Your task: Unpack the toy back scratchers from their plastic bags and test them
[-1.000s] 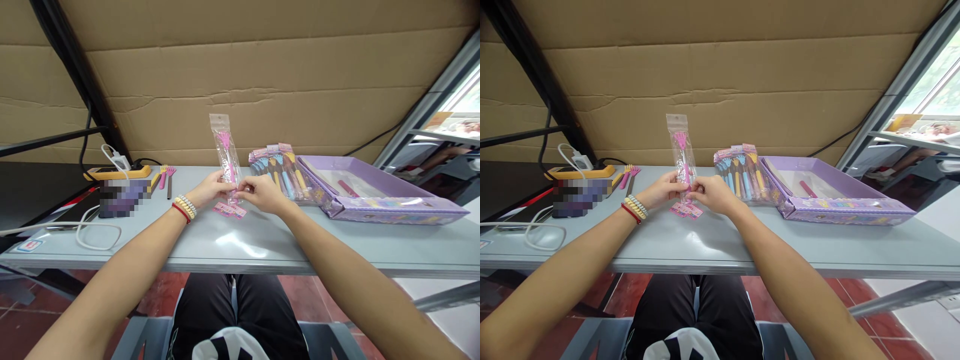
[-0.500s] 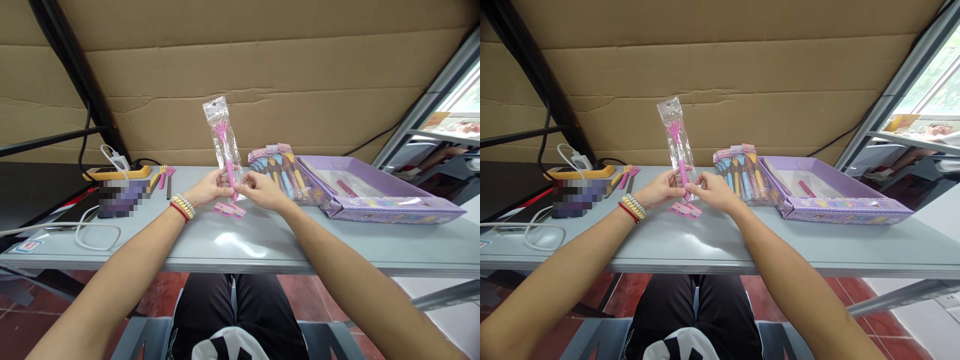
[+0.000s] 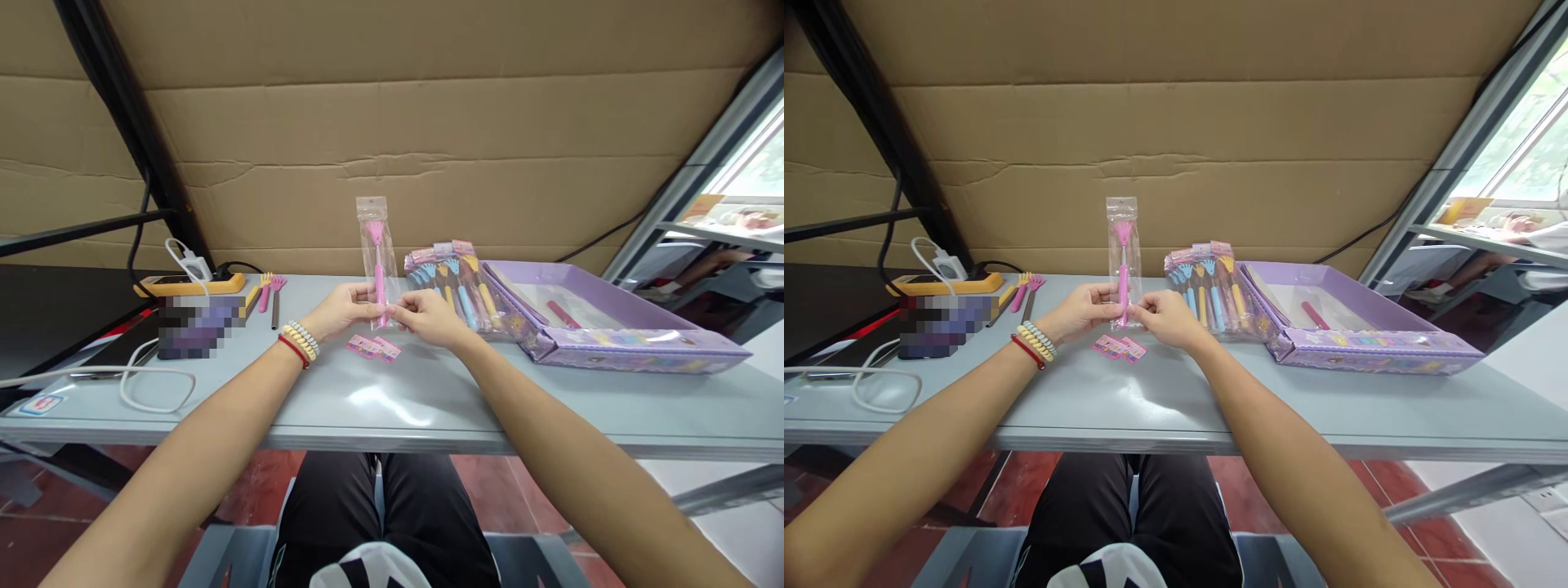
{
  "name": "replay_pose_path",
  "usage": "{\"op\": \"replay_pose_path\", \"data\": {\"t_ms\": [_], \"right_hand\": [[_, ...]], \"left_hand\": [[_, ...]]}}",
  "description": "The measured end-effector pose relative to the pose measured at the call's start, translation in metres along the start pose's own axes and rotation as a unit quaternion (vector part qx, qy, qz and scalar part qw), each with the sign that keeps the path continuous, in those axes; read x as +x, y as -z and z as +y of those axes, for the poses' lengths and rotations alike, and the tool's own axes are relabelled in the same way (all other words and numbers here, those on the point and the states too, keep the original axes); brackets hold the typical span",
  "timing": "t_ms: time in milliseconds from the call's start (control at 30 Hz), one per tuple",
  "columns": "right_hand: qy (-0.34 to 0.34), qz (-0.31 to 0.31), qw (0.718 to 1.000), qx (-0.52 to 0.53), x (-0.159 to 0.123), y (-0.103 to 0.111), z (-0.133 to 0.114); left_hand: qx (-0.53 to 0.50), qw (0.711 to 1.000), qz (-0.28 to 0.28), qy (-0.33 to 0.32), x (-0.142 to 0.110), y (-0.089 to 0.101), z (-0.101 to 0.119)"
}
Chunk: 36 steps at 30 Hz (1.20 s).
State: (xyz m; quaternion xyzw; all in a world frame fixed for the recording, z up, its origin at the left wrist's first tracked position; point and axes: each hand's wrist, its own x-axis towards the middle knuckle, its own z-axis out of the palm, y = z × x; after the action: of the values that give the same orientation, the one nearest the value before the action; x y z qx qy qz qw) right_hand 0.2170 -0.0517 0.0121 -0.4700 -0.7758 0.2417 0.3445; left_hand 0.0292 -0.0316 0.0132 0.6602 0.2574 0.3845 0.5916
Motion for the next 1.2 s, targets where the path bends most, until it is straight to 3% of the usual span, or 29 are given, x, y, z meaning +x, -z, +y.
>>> {"op": "replay_pose_path", "data": {"t_ms": [167, 367, 500, 600, 667, 800, 967, 1200], "right_hand": [[0.005, 0.019, 0.998, -0.062, 0.0, -0.003, -0.001], [0.011, 0.02, 0.999, -0.049, 0.0, -0.002, -0.001], [0.014, 0.03, 0.998, -0.06, 0.0, 0.0, 0.001], [0.027, -0.001, 0.993, -0.115, -0.001, -0.001, 0.004], [0.041, -0.04, 0.987, -0.151, -0.002, -0.003, 0.005], [0.068, -0.092, 0.972, -0.205, -0.003, -0.013, 0.007], [0.113, -0.08, 0.954, -0.267, -0.005, -0.03, 0.006], [0.105, -0.124, 0.949, -0.272, -0.006, -0.036, 0.004]], "left_hand": [[0.019, 0.999, -0.004, 0.048, 0.0, 0.001, -0.003], [0.059, 0.998, 0.028, 0.026, 0.002, 0.004, -0.004], [0.135, 0.983, 0.123, -0.001, 0.005, 0.009, -0.004], [0.257, 0.943, 0.21, -0.012, 0.007, 0.016, -0.007], [0.317, 0.919, 0.234, -0.007, 0.008, 0.02, -0.009], [0.354, 0.909, 0.221, 0.009, 0.009, 0.022, -0.012], [0.359, 0.905, 0.222, 0.052, 0.008, 0.022, -0.009], [0.421, 0.877, 0.219, 0.075, 0.007, 0.02, -0.008]]}}
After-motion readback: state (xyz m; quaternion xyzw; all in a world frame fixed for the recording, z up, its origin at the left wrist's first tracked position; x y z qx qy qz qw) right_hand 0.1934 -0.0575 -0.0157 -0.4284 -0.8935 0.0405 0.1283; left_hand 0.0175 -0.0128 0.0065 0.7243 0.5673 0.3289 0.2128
